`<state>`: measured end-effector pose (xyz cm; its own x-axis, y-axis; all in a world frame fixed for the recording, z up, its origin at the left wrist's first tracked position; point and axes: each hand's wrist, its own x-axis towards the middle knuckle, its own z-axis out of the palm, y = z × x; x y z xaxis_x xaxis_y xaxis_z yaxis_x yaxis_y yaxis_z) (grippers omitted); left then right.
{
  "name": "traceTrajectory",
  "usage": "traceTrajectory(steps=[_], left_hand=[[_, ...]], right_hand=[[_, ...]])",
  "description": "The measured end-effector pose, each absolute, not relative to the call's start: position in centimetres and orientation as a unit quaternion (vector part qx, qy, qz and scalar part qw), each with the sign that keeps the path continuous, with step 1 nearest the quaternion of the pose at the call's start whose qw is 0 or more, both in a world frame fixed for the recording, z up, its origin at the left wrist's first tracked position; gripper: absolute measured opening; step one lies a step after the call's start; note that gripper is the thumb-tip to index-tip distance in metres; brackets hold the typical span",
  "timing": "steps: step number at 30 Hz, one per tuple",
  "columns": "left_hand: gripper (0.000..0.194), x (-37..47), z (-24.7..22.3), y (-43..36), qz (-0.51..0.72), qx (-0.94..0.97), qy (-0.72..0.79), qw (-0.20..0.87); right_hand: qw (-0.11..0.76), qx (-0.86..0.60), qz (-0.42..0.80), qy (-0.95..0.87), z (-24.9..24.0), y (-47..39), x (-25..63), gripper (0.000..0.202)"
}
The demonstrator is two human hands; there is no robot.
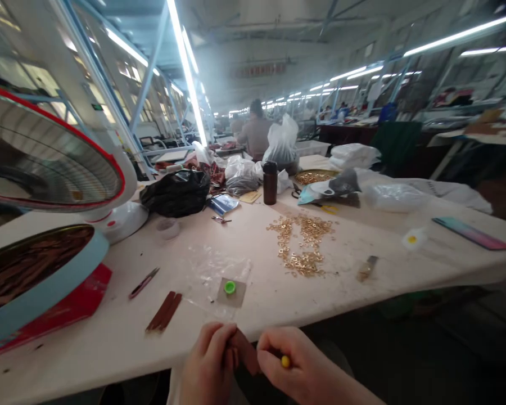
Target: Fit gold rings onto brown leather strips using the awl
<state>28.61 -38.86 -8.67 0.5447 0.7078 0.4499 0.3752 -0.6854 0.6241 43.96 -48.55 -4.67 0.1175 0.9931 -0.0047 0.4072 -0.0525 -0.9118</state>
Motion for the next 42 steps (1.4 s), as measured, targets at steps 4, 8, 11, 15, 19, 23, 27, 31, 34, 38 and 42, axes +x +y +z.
traceTrajectory(steps=[4, 8, 11, 15, 19, 23, 27, 31, 34, 38, 42], left_hand=[[0.013, 29.6, -9.5, -38.2, 0.355, 0.787, 0.356, 0.358], [0.018, 30.5, -10.4, -38.4, 0.352, 0.701, 0.397, 0.477], [0.022, 31.0, -10.5, -38.5, 0.358, 0.643, 0.407, 0.541], [0.023, 31.4, -10.1, -37.9, 0.362, 0.58, 0.423, 0.595], [0.023, 32.0, -10.0, -37.5, 0.37, 0.519, 0.442, 0.631], [0.021, 32.7, -9.9, -37.8, 0.361, 0.468, 0.471, 0.655], [0.021, 33.2, -8.8, -38.2, 0.345, 0.457, 0.471, 0.671], [0.026, 33.4, -7.9, -39.1, 0.334, 0.449, 0.44, 0.703], [0.028, 33.0, -7.8, -40.1, 0.313, 0.433, 0.426, 0.73], [0.029, 32.4, -7.4, -41.2, 0.288, 0.373, 0.403, 0.785], [0.03, 32.0, -6.5, -42.0, 0.272, 0.336, 0.387, 0.814]], right_hand=[[0.266, -0.749, 0.214, -0.567, -5.8, -47.5, 48.5, 0.011], [0.125, -0.846, 0.104, -0.508, -9.0, -44.4, 54.4, 0.014], [0.076, -0.858, 0.098, -0.498, -11.1, -42.3, 56.9, 0.015], [0.042, -0.859, 0.104, -0.5, -12.2, -41.0, 58.0, 0.009], [0.052, -0.851, 0.105, -0.513, -11.7, -41.2, 58.1, 0.008], [0.102, -0.821, 0.12, -0.548, -10.2, -42.7, 55.4, 0.008], [0.236, -0.764, 0.21, -0.562, -8.3, -44.7, 50.6, 0.005], [0.352, -0.692, 0.299, -0.555, -6.9, -46.1, 47.1, 0.007], [0.392, -0.662, 0.326, -0.549, -6.5, -46.6, 45.9, 0.006], [0.445, -0.626, 0.373, -0.519, -6.3, -47.3, 45.3, 0.006], [0.491, -0.577, 0.434, -0.487, -6.4, -47.8, 45.1, 0.016]])
